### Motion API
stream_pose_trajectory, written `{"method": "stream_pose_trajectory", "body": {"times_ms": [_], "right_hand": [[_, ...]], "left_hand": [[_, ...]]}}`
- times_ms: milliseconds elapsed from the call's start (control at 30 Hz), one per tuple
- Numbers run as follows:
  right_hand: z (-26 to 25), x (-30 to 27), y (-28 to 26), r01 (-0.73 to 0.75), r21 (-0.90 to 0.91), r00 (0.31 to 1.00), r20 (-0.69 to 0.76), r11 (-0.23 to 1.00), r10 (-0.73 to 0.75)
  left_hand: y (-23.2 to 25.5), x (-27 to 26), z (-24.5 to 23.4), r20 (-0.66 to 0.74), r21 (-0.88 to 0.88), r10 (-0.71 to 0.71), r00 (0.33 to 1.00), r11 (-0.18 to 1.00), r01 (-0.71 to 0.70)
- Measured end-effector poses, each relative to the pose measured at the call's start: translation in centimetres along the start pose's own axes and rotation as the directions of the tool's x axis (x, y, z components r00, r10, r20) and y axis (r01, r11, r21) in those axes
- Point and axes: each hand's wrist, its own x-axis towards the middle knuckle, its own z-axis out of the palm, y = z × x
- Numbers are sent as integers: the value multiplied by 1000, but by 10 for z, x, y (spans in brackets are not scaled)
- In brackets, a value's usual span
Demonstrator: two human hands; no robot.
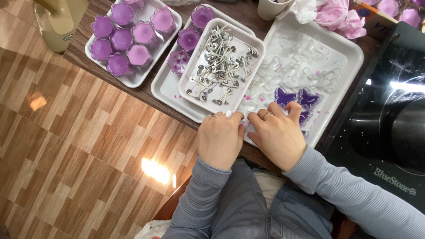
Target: Making purple butterfly-shaped candles by pouring melted wax into molds and preparing wicks.
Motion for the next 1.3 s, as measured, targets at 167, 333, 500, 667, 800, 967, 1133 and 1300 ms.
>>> {"method": "stream_pose_trajectory", "body": {"times_ms": [167, 333, 500, 667, 800, 967, 1133, 1300], "right_hand": [[4, 4, -6, -43, -5, 999, -26, 999, 43], [-3, 6, -6, -44, 12, 999, -12, 999, 44], [-24, 6, -7, -49, 16, 998, -31, 999, 50], [-49, 2, -2, -71, 35, 995, -69, 997, 74], [-74, -8, 6, -99, 15, 987, -125, 995, 101], [-97, -32, 22, -160, 42, 966, -198, 986, 165], [-116, -60, 38, -191, 86, 948, -241, 978, 207], [-132, -94, 55, -197, 152, 940, -251, 969, 230]], "left_hand": [[-3, 0, -2, -48, -17, -11, 999, 1000, 10], [-4, -1, -4, -72, -66, -13, 997, 998, 8], [0, 1, -10, -99, -83, 5, 995, 996, -13], [10, 3, -19, -138, -126, -3, 990, 992, -14], [20, 4, -18, -92, -254, 1, 996, 967, -24], [46, 10, -21, 84, -517, -34, 996, 853, 73], [71, 10, -8, 153, -788, 204, 967, 615, -5], [87, 7, 17, 332, -874, 324, 886, 459, 160]]}}
